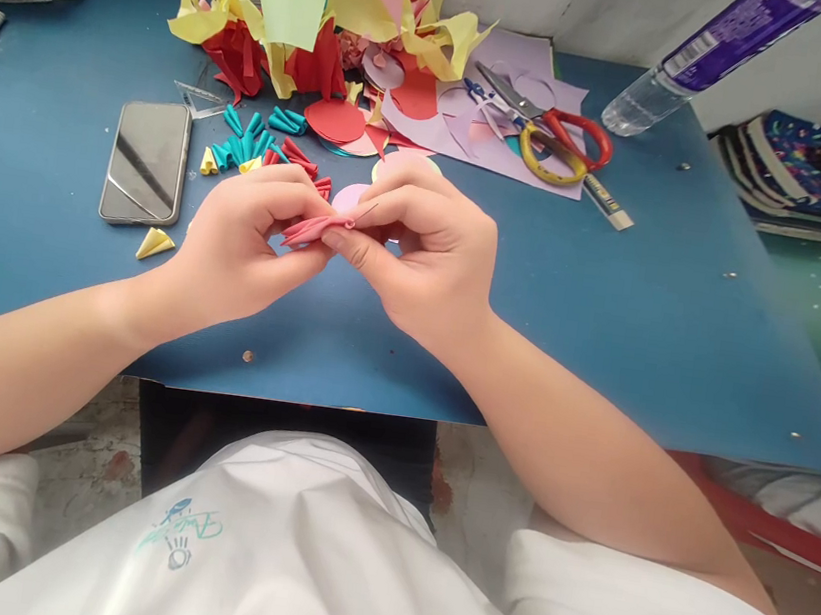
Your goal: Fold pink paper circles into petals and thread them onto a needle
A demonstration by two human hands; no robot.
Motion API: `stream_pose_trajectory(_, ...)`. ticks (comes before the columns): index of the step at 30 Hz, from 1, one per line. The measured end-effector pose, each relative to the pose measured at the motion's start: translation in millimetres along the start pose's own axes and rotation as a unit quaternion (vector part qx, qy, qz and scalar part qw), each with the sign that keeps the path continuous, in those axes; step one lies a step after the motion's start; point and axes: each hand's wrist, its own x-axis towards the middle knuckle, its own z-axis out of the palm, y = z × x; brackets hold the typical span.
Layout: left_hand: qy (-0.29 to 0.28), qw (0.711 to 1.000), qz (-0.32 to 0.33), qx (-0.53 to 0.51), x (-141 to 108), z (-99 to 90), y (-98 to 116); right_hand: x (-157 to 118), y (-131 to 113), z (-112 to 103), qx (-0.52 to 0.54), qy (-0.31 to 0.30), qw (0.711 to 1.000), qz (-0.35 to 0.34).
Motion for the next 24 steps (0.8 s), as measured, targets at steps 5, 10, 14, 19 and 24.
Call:
stream_pose_trajectory(5,0.0,1.0,0.004,0.005,1,-1.0,-1,1,1,-2,-0.005,-0.018,1.0,0.015)
stream_pose_trajectory(10,-0.014,0.999,-0.014,-0.03,2,-1.8,-5,4,10,-17,0.014,-0.088,0.996,0.016)
stream_pose_trajectory(14,-0.017,0.999,-0.023,-0.036,2,-2.5,-7,4,15,-21,-0.022,-0.109,0.994,0.006)
stream_pose_trajectory(19,-0.006,0.998,-0.049,-0.05,3,-2.9,-4,0,9,-11,-0.007,-0.058,0.998,-0.024)
stream_pose_trajectory(24,0.012,0.996,-0.075,-0.04,3,-4.5,1,-2,4,-7,-0.01,-0.035,0.999,0.008)
